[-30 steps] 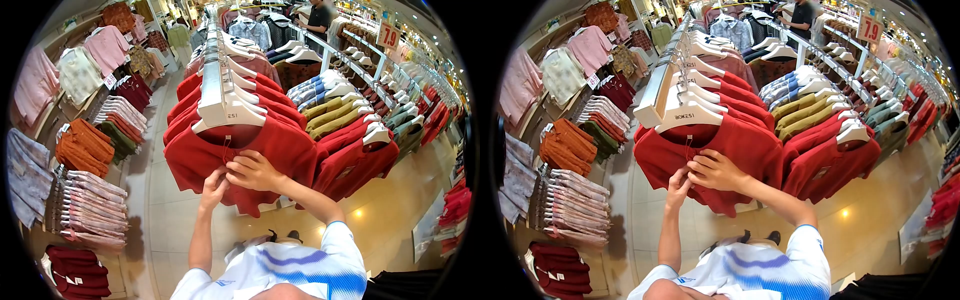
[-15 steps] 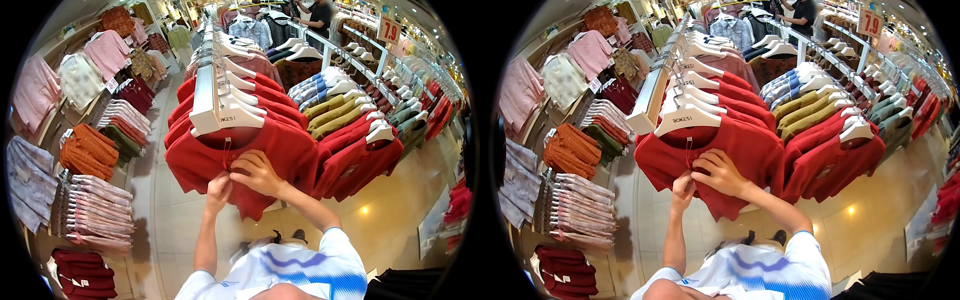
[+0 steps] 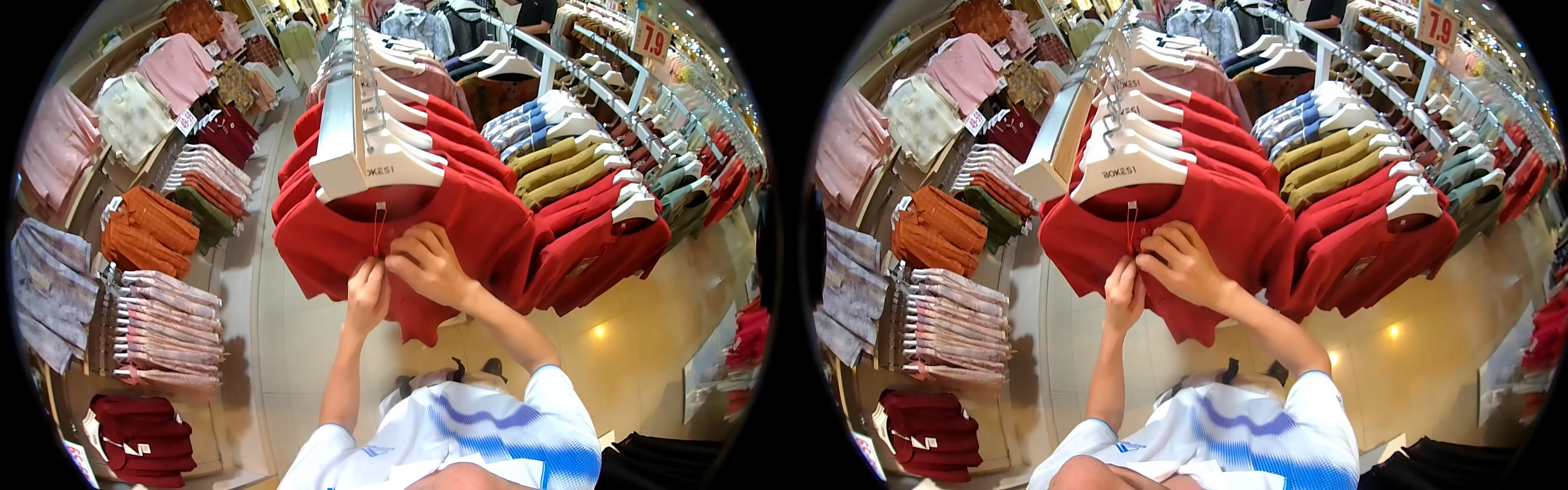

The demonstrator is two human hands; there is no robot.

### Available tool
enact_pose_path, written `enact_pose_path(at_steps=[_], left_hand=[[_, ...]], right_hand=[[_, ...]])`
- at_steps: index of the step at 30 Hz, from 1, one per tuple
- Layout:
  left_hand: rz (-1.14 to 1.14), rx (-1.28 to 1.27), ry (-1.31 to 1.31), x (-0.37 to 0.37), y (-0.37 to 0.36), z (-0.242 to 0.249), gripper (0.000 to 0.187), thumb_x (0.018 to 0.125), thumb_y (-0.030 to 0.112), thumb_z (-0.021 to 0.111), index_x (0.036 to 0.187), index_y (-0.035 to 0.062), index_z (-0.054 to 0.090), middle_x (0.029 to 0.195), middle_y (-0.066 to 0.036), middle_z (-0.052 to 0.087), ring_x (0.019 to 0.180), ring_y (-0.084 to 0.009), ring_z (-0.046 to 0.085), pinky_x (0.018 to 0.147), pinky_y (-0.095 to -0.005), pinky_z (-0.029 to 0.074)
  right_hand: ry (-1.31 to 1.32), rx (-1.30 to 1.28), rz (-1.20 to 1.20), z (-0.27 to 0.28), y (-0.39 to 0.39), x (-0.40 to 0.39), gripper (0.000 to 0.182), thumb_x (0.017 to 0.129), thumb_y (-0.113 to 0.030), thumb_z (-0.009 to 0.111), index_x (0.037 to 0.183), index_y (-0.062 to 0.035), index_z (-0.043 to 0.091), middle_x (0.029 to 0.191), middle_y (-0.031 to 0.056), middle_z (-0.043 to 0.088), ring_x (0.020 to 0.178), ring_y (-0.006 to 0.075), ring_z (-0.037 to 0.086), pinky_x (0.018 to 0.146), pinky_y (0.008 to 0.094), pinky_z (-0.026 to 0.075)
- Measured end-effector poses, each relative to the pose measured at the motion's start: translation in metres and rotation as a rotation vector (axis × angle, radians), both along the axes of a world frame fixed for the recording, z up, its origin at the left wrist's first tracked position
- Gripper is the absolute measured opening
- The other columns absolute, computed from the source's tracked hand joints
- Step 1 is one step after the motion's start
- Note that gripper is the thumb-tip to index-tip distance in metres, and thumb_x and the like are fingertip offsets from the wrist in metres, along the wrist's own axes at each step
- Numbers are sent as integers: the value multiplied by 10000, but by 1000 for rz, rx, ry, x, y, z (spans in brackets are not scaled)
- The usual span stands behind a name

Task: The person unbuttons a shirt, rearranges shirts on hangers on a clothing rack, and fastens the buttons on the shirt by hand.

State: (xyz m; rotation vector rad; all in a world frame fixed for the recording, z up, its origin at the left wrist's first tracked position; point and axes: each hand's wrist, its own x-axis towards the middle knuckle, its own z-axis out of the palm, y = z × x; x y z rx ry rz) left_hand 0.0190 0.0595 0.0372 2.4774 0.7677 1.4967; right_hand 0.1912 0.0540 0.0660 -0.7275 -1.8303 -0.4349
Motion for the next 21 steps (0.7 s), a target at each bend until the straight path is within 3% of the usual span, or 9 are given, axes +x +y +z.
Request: enact_pose_path(at_steps=[2,6,7,9,11,14,17,19,21], left_hand=[[50,51,56,-2,1,-2,338,744,-95,557,1082,-98,534,964,-256,561,751,-424,543,641,-473,461],[45,94,21,-5,7,5,273,697,-67,553,970,-77,565,815,-210,550,663,-376,507,579,-447,431],[50,106,-20,-3,8,10,221,737,-75,546,956,-63,567,781,-184,547,628,-359,516,560,-421,434],[-24,-120,-110,-10,11,4,160,799,-79,533,954,-54,565,753,-154,541,590,-294,539,534,-370,438],[-54,-207,-177,-6,7,14,125,873,-92,495,967,-38,558,745,-102,550,568,-161,529,513,-291,431],[-92,-323,-391,-1,-3,-8,230,852,-77,556,1074,-27,517,891,-116,560,665,-171,534,579,-281,445],[96,-195,-167,11,-15,-21,372,800,-13,622,1152,-8,501,944,-139,553,774,-280,547,728,-353,472],[141,-200,-196,15,-5,-35,327,803,-38,594,1120,-36,515,917,-145,557,768,-298,548,729,-340,471],[59,-472,-266,9,-2,-43,254,816,-63,569,1067,-79,533,870,-142,567,764,-262,561,732,-316,471]], right_hand=[[-19,-35,12,3,-1,-1,182,675,-97,669,854,-98,639,958,39,597,951,250,569,875,415,454],[-65,-67,37,5,-3,-2,141,715,-118,645,855,-104,631,975,34,595,973,235,568,903,411,444],[-85,-43,40,5,-3,-3,130,716,-121,644,845,-111,627,973,29,595,974,230,568,906,410,441],[-107,-60,10,5,0,-2,114,725,-128,639,838,-123,624,977,25,589,982,224,562,912,410,432],[-93,-90,1,6,3,-2,107,728,-134,639,832,-125,618,977,27,582,993,231,553,915,418,428],[-76,-95,-22,4,5,-1,98,730,-136,637,826,-133,617,972,24,577,999,236,546,915,422,424],[-71,-111,-26,6,4,0,103,723,-139,641,825,-145,627,967,15,578,996,232,548,916,414,426],[-133,-82,-36,6,4,0,113,717,-151,648,828,-153,633,959,8,574,991,227,549,917,412,428],[-139,-95,-40,6,1,1,118,719,-159,649,836,-159,641,979,7,583,988,224,549,916,408,429]])
